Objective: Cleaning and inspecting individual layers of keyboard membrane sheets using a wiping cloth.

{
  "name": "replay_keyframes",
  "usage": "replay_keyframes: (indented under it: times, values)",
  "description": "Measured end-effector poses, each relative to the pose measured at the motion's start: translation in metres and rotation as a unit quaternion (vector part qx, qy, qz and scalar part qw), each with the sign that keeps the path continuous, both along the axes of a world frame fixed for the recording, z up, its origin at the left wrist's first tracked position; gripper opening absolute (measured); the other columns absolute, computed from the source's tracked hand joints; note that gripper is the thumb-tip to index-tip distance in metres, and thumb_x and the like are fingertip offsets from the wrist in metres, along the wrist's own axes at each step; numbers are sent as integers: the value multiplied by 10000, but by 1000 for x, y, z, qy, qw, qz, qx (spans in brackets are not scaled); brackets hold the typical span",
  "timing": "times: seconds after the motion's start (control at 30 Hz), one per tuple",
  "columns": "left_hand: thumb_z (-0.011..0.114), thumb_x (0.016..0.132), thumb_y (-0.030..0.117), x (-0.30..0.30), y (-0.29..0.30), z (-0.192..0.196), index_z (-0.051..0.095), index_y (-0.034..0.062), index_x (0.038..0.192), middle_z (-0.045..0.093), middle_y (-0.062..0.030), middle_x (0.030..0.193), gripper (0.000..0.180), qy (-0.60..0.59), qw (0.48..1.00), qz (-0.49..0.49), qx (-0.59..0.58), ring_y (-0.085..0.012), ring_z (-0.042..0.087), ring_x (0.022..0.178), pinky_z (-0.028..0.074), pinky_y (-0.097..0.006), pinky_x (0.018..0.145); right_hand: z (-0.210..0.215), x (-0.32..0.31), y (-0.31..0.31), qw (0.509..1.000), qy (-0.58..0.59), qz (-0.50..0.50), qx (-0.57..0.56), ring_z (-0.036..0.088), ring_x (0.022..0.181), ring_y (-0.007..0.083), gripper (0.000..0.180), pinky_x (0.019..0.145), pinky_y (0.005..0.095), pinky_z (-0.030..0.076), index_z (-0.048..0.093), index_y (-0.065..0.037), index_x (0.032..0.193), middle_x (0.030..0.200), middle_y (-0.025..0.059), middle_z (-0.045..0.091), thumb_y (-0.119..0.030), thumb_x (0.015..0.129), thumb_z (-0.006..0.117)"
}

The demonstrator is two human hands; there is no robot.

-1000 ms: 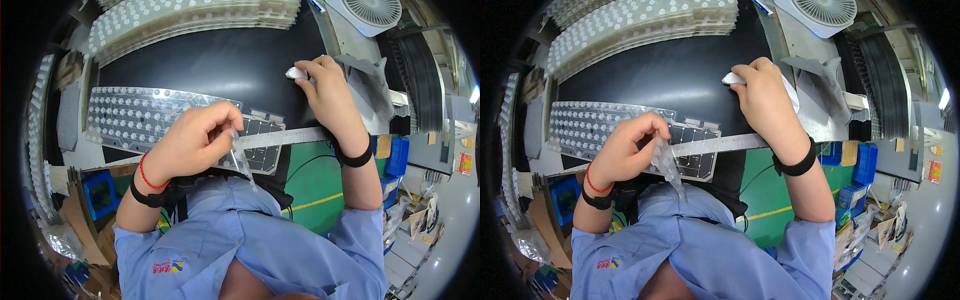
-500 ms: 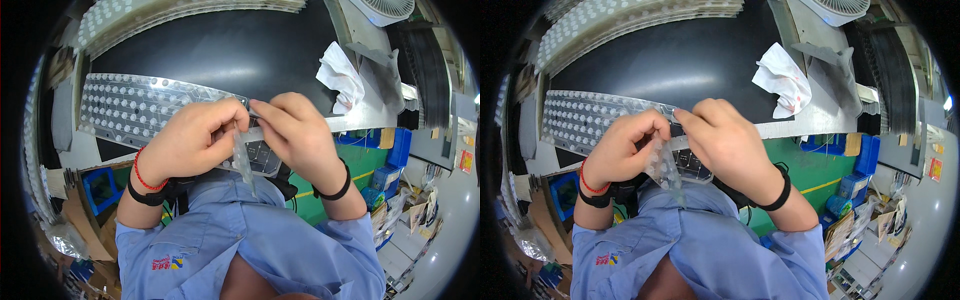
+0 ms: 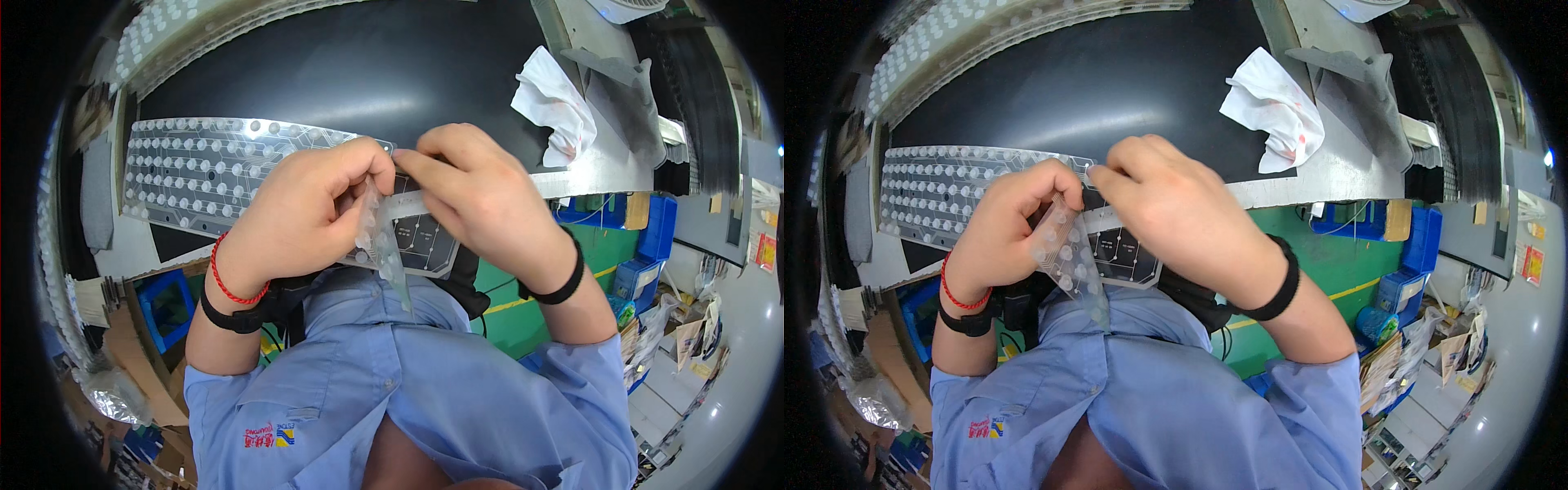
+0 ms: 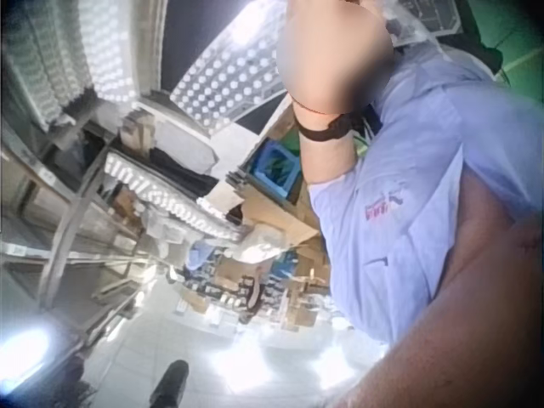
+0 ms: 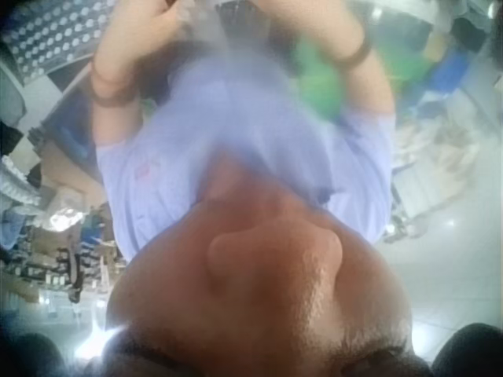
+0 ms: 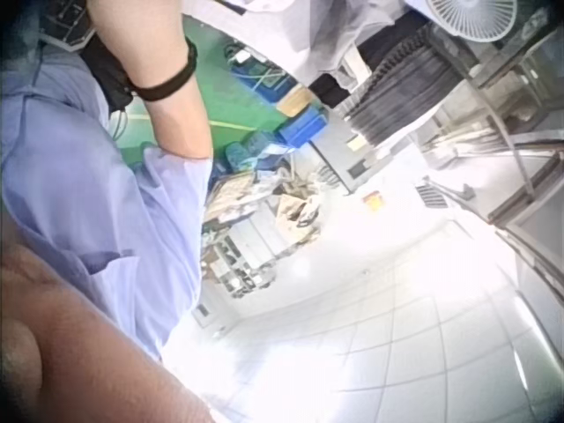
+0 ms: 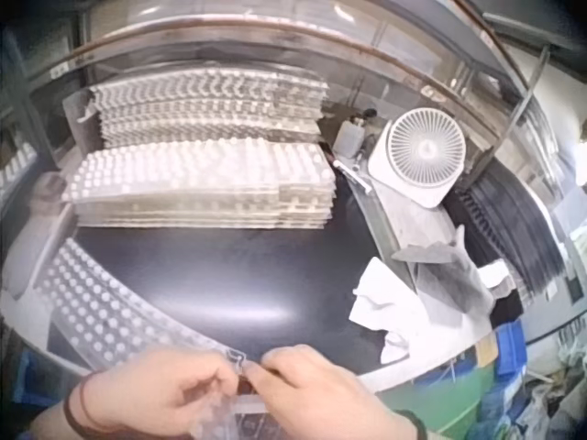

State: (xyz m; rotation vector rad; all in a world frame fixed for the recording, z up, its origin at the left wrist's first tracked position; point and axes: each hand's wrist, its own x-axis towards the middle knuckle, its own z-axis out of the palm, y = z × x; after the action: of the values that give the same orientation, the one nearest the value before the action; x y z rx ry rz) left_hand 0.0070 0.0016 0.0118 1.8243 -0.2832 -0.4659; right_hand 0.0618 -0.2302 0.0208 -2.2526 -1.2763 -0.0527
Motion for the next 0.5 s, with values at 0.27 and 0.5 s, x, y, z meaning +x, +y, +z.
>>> replay_keyframes:
  times: [0.27,0.5]
  values:
    - [558,920,76,2,-3,-3,540,22,993,525,3,827,92,-20,1000,-5,14,-48,462,700,389,-212,612,6,1,-8,1000,-11,8,10,632,944,296,326,790,381,543,692,-13,1067,979,121,631,-2,743,662]
    - [550,942,73,-1,-3,-8,537,24,975,520,5,822,61,-77,997,0,13,-48,450,690,381,-217,599,13,1,-39,996,1,-42,-81,637,933,301,312,789,382,539,707,-11,1048,957,127,642,1,737,681]
